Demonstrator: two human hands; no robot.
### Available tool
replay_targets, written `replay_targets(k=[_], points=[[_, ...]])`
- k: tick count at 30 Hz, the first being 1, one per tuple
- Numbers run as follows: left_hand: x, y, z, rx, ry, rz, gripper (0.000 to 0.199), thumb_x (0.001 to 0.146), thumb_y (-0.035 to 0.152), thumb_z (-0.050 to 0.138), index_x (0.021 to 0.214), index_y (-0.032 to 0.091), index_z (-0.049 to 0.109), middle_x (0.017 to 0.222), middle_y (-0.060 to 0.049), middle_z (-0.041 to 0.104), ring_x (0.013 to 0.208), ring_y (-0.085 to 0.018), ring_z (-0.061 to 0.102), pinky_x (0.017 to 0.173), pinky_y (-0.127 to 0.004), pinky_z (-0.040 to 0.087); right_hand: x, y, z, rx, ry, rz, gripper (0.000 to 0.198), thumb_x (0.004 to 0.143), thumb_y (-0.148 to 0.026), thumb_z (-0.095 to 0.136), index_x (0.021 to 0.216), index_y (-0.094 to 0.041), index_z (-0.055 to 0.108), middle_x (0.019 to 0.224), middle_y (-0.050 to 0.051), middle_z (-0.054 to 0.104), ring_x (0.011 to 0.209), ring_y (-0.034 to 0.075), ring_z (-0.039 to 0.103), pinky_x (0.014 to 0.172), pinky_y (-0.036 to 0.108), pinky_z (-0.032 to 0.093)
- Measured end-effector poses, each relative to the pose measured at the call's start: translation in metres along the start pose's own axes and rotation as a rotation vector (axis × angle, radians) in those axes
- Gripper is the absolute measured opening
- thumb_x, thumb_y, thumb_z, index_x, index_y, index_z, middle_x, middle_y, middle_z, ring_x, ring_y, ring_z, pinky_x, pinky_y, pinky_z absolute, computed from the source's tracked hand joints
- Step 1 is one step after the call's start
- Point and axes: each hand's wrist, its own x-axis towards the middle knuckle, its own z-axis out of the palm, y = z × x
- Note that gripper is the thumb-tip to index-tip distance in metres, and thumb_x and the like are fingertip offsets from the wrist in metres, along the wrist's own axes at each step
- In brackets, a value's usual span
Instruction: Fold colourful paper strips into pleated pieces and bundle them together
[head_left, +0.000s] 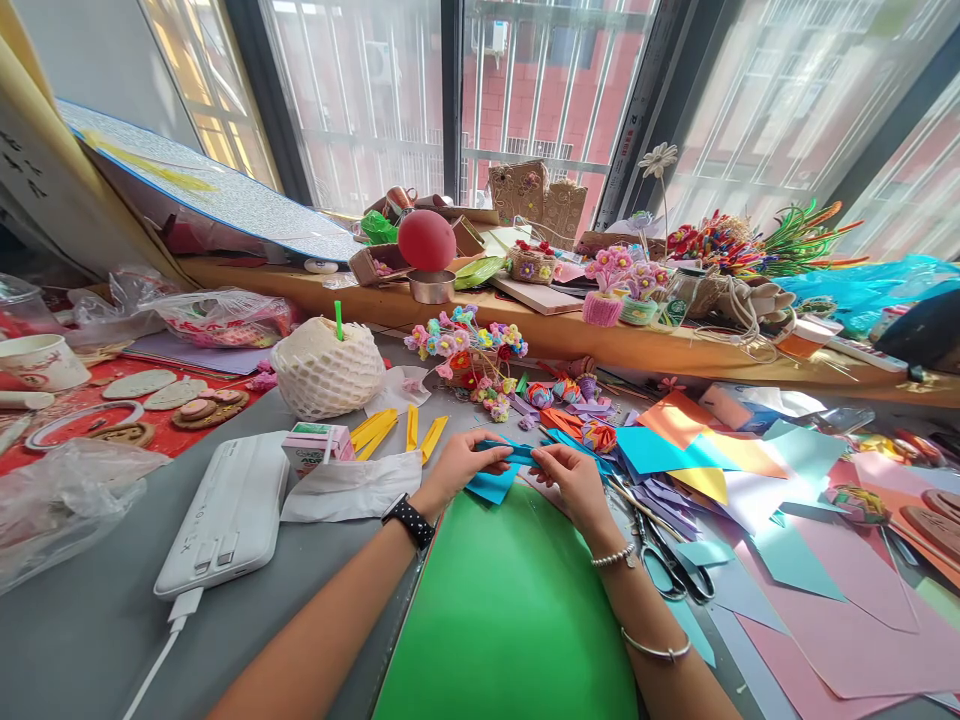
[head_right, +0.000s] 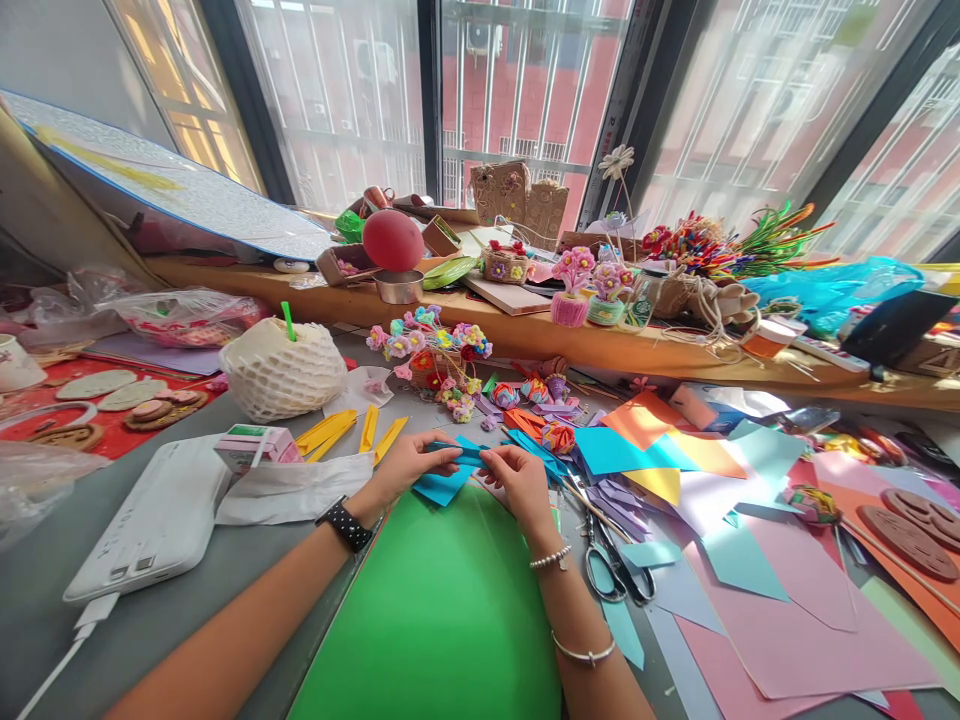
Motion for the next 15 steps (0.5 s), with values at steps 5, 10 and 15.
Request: replay_targets(k=[5, 10, 15], points=[[0.004, -0.002, -0.005, -0.058, -0.033, -0.053, 0.032, 0.053, 0.028, 0.068, 0.078, 0.011, 0.058, 0.055, -0.002, 0.063, 0.056, -0.013, 0.060, 0.061, -0.025, 0.049, 0.001, 0.001, -0.002, -0.037, -0.045, -0.025, 0.021, 0.064, -0.035, 0.059, 0.070, -0.015, 0.060, 0.057, 0.002, 0.061, 0.050, 0.012, 0.052, 0.050, 0.024, 0.038], [0.002, 0.002, -0.008, -0.134, -0.111, -0.126, 0.030, 0.056, 0.021, 0.066, 0.084, 0.011, 0.060, 0.061, -0.004, 0.065, 0.061, -0.013, 0.061, 0.067, -0.024, 0.048, 0.002, 0.002, -0.004, -0.024, -0.049, -0.035, 0.019, 0.064, -0.032, 0.059, 0.073, -0.015, 0.059, 0.056, 0.001, 0.058, 0.052, 0.013, 0.053, 0.048, 0.023, 0.038], [0.002, 0.005, -0.014, -0.054, -0.134, -0.174, 0.028, 0.058, 0.023, 0.065, 0.082, 0.011, 0.062, 0.063, -0.006, 0.066, 0.062, -0.015, 0.061, 0.063, -0.025, 0.048, 0.002, 0.002, -0.003, 0.013, -0.090, -0.020, 0.019, 0.062, -0.029, 0.060, 0.076, -0.016, 0.060, 0.056, -0.001, 0.056, 0.049, 0.011, 0.051, 0.049, 0.023, 0.039]])
